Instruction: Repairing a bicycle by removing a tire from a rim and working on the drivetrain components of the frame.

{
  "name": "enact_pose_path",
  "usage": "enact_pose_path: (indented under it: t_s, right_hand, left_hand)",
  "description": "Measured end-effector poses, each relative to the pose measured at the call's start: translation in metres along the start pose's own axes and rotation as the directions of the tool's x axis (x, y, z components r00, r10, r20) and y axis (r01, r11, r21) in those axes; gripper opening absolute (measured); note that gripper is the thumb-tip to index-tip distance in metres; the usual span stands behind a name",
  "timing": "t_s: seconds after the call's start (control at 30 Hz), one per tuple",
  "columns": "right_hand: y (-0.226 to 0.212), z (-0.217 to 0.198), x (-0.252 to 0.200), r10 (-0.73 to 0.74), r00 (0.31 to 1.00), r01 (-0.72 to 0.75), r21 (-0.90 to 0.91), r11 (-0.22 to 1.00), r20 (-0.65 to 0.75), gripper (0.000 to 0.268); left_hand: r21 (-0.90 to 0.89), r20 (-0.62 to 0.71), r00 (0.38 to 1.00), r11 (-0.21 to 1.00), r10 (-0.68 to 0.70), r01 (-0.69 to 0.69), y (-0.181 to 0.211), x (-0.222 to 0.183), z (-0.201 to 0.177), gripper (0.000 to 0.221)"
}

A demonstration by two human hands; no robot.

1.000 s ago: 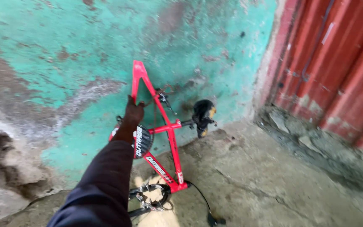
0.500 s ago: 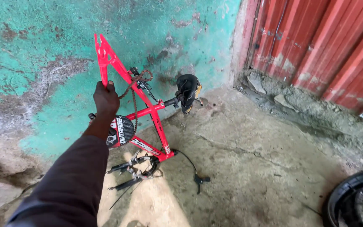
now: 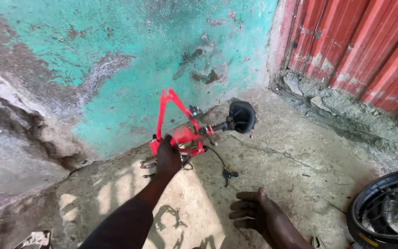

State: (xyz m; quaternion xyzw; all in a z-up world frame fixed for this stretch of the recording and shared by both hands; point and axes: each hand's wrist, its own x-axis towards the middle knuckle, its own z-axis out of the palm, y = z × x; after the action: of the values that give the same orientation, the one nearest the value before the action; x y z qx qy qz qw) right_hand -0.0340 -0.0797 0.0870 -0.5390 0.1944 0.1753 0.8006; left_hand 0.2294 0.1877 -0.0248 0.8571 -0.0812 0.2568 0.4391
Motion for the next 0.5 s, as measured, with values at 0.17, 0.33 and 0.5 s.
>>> enact_pose_path:
  t_s: [0.17, 0.33, 0.5]
  right_hand:
    - [0.017, 0.021, -0.01, 0.112, 0.983, -0.165, 0.42, 0.892, 0.148, 0.108]
    - [0.049, 0.016, -0.009, 0.152, 0.976, -0.211, 0.487, 0.848, 0.157, 0.113]
    - [0.091, -0.013, 0.019, 0.418, 0.909, -0.398, 0.309, 0.864, 0.001, 0.108]
  left_hand:
    - [0.152, 0.315, 0.945, 0.978, 0.089, -0.142, 0.014, -0.095, -0.016, 0.014]
    - [0.048, 0.503, 0.801, 0.915, 0.323, -0.399, 0.013, -0.181, -0.017, 0.019]
    - [0.054, 0.692, 0.661, 0.891, 0.292, -0.45, -0.03, -0.238, 0.0, 0.018]
